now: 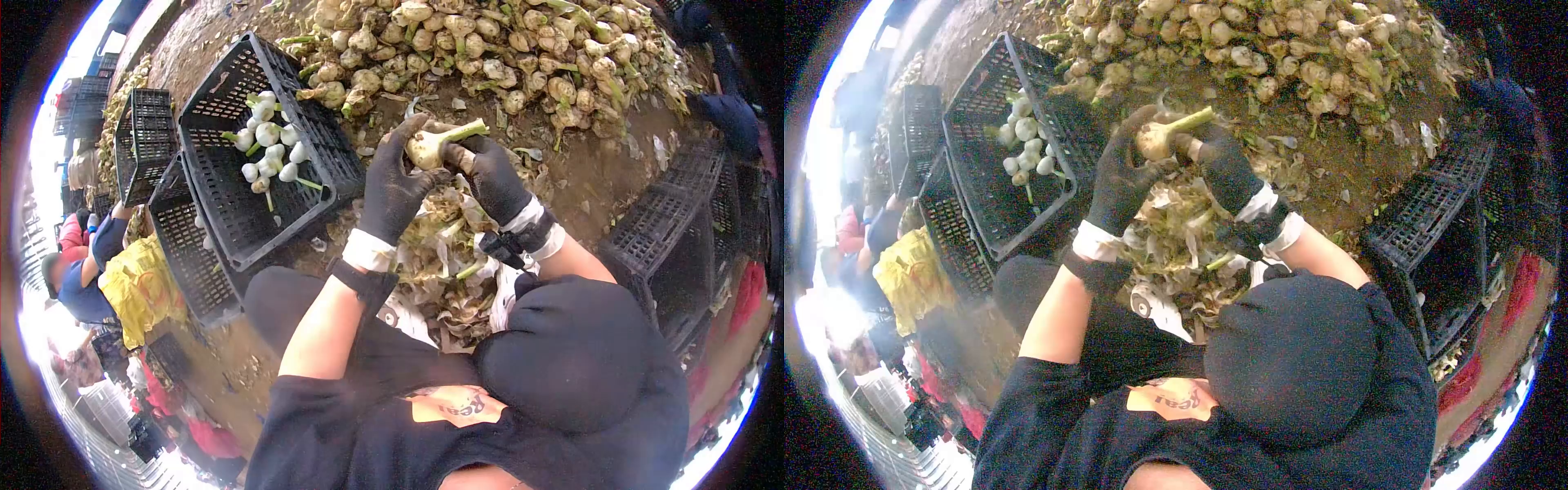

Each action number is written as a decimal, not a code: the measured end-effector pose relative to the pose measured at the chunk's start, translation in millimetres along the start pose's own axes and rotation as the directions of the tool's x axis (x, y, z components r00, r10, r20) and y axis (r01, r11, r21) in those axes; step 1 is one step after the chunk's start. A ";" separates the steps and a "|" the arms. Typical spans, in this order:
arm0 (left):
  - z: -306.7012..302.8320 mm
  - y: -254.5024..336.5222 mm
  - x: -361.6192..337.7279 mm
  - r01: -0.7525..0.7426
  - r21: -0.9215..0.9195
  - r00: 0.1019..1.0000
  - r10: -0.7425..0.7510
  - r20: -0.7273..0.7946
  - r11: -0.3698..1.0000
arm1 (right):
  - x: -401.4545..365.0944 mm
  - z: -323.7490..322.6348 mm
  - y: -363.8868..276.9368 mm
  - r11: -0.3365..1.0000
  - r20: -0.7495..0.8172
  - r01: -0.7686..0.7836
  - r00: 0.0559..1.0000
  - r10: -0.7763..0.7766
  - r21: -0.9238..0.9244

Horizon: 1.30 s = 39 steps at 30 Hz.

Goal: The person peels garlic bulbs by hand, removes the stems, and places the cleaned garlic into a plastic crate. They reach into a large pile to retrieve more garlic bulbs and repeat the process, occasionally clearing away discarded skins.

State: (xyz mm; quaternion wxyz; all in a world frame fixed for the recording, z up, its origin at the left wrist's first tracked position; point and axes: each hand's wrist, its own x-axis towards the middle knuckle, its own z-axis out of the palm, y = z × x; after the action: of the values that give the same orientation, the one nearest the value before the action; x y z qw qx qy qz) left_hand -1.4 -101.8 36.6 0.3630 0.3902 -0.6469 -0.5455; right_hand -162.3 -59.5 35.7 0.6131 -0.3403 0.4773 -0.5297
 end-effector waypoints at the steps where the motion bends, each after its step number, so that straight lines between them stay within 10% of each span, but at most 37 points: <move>1: -0.6 -0.5 -0.3 0.021 -0.103 1.000 -0.021 0.002 0.994 | 0.0 -0.4 5.4 0.996 -0.006 0.033 0.999 -0.033 0.080; 8: 1.6 16.5 -3.3 -0.061 0.360 0.998 0.057 0.021 0.931 | -1.9 -4.7 -2.1 0.996 0.083 0.006 0.997 0.001 -0.084; 15: 6.1 16.1 -0.6 0.137 -0.015 0.989 -0.137 -0.048 0.991 | -5.8 -12.0 6.1 1.000 -0.013 -0.003 1.000 0.003 0.005; 18: 3.6 7.2 1.8 0.430 -0.581 0.872 -0.484 0.070 0.691 | -7.3 -11.9 7.8 0.997 -0.042 0.048 0.998 -0.051 -0.063; 21: 1.0 6.0 3.7 0.560 -0.736 0.736 -0.636 0.231 0.380 | 0.9 -31.5 46.5 0.951 0.001 0.250 0.967 -0.254 -0.182; 23: -11.3 -1.3 -1.2 0.636 -0.644 0.744 -0.559 0.367 0.425 | 6.6 -47.6 70.3 0.762 0.047 0.339 0.925 -0.377 -0.553; 26: -12.0 2.7 1.8 0.699 -0.613 0.704 -0.506 0.499 0.368 | -4.0 -15.0 12.8 0.884 0.033 0.291 0.953 -0.300 -0.365; 29: 11.0 13.2 1.2 0.616 -0.545 0.767 -0.593 0.246 0.570 | -6.7 -12.0 3.6 0.919 -0.042 0.120 0.988 -0.146 -0.374; 31: 21.2 6.9 -2.0 0.152 -0.075 0.988 -0.153 -0.014 0.986 | 1.8 -20.5 29.0 0.683 -0.094 0.169 0.939 -0.330 -0.711; 32: 23.3 7.5 -3.8 -0.093 0.336 0.986 0.134 -0.100 0.937 | 5.2 -26.2 45.7 0.622 -0.048 0.280 0.889 -0.456 -0.731; 33: 19.7 17.1 -3.2 -0.090 0.339 0.986 0.133 -0.103 0.937 | 4.6 -27.2 45.5 0.623 -0.045 0.282 0.889 -0.455 -0.729; 35: 5.9 34.0 -0.9 0.386 -0.160 0.922 -0.376 0.092 0.909 | 1.4 -28.0 42.1 0.757 -0.065 0.286 0.916 -0.396 -0.588; 39: -4.8 31.4 6.6 0.616 -0.514 0.786 -0.507 0.353 0.597 | 1.7 -25.6 35.5 0.584 -0.013 0.337 0.859 -0.512 -0.739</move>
State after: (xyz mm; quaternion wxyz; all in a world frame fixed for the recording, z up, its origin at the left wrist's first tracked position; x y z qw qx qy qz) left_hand -3.4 -106.5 68.5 0.2203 0.3890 -0.3090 -0.8395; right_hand -175.1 -51.6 -5.5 0.2279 -0.5928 0.6140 -0.4686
